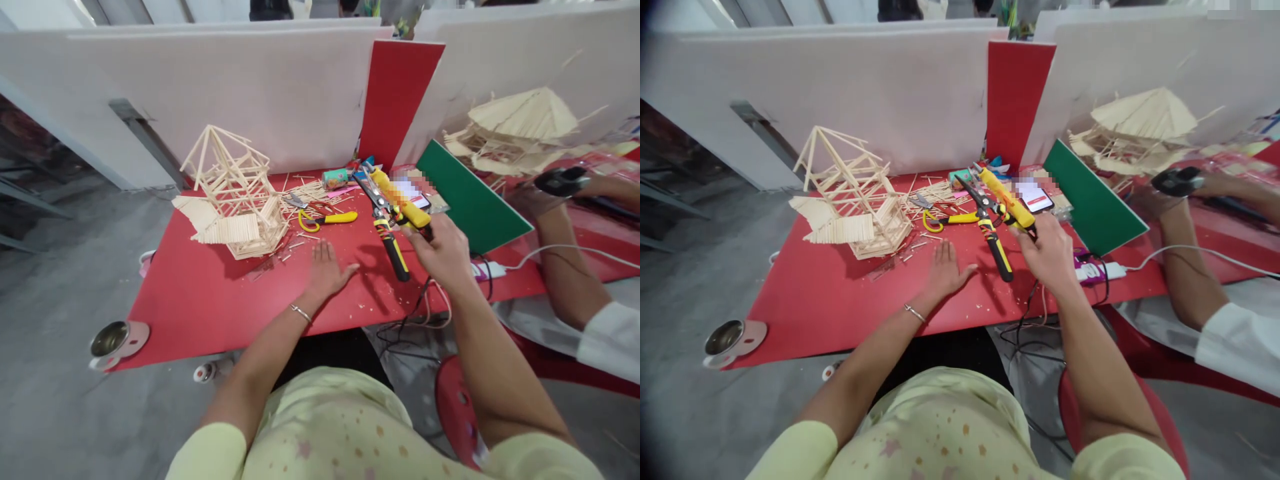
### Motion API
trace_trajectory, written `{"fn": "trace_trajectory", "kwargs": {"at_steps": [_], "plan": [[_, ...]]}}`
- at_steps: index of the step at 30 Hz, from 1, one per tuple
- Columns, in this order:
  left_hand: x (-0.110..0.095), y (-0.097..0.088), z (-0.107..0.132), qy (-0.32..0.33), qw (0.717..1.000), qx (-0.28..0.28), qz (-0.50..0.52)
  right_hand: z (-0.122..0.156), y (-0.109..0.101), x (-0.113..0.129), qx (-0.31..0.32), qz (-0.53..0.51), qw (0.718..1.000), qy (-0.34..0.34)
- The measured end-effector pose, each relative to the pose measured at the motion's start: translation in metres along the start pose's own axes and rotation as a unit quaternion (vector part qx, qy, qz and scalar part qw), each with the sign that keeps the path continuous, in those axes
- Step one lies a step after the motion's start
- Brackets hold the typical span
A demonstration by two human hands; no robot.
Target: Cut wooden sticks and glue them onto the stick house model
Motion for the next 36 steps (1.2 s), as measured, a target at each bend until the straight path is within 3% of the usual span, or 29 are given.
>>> {"fn": "trace_trajectory", "kwargs": {"at_steps": [2,4,8,10,12,13,16,18,20,21,23,25,28,30,33,36], "plan": [[-0.013,0.006,0.002,0.045,0.998,0.037,-0.006,0.002,-0.01,-0.002,-0.004,0.007,1.0,-0.008],[-0.052,0.023,0.021,0.168,0.983,0.079,0.002,0.004,-0.016,-0.003,-0.005,0.013,1.0,-0.012],[-0.139,0.059,0.09,0.388,0.9,0.197,0.01,0.005,-0.019,-0.002,0.009,0.017,1.0,-0.018],[-0.154,0.062,0.112,0.432,0.874,0.224,0.007,0.004,-0.019,-0.001,0.017,0.019,0.999,-0.023],[-0.143,0.05,0.109,0.43,0.884,0.183,0.011,0.004,-0.017,-0.002,0.024,0.019,0.999,-0.03],[-0.13,0.041,0.097,0.401,0.903,0.155,0.013,0.004,-0.017,-0.002,0.027,0.021,0.999,-0.031],[-0.078,0.014,0.032,0.207,0.976,0.067,0.004,0.005,-0.016,-0.004,0.034,0.023,0.999,-0.021],[-0.051,0.004,-0.011,0.088,0.995,0.049,-0.004,0.006,-0.015,-0.006,0.036,0.021,0.999,-0.013],[-0.046,0.003,-0.036,0.063,0.997,0.048,-0.004,0.008,-0.016,-0.008,0.038,0.018,0.999,-0.011],[-0.052,0.005,-0.039,0.088,0.995,0.056,-0.006,0.009,-0.017,-0.01,0.038,0.019,0.999,-0.009],[-0.075,0.017,-0.024,0.192,0.977,0.089,-0.013,0.008,-0.018,-0.012,0.038,0.023,0.999,-0.008],[-0.102,0.033,0.012,0.305,0.943,0.135,-0.021,0.006,-0.018,-0.015,0.042,0.029,0.999,-0.006],[-0.128,0.058,0.072,0.392,0.901,0.184,-0.035,0.002,-0.006,-0.015,0.055,0.038,0.998,-0.007],[-0.132,0.074,0.099,0.428,0.878,0.211,-0.034,0.002,0.013,-0.01,0.071,0.047,0.996,0.0],[-0.124,0.099,0.117,0.467,0.839,0.278,-0.01,0.011,0.054,0.002,0.122,0.08,0.989,0.024],[-0.107,0.12,0.116,0.424,0.84,0.337,0.015,0.021,0.093,0.012,0.187,0.121,0.973,0.057]]}}
Point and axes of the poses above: each hand's wrist, its own z-axis away from the middle knuckle, its own y-axis out of the palm, x = y × z, the point moved 3 cm from there along -z, towards the middle knuckle, and after that the axes turned 14 degrees about x, right-handed, at the moved point
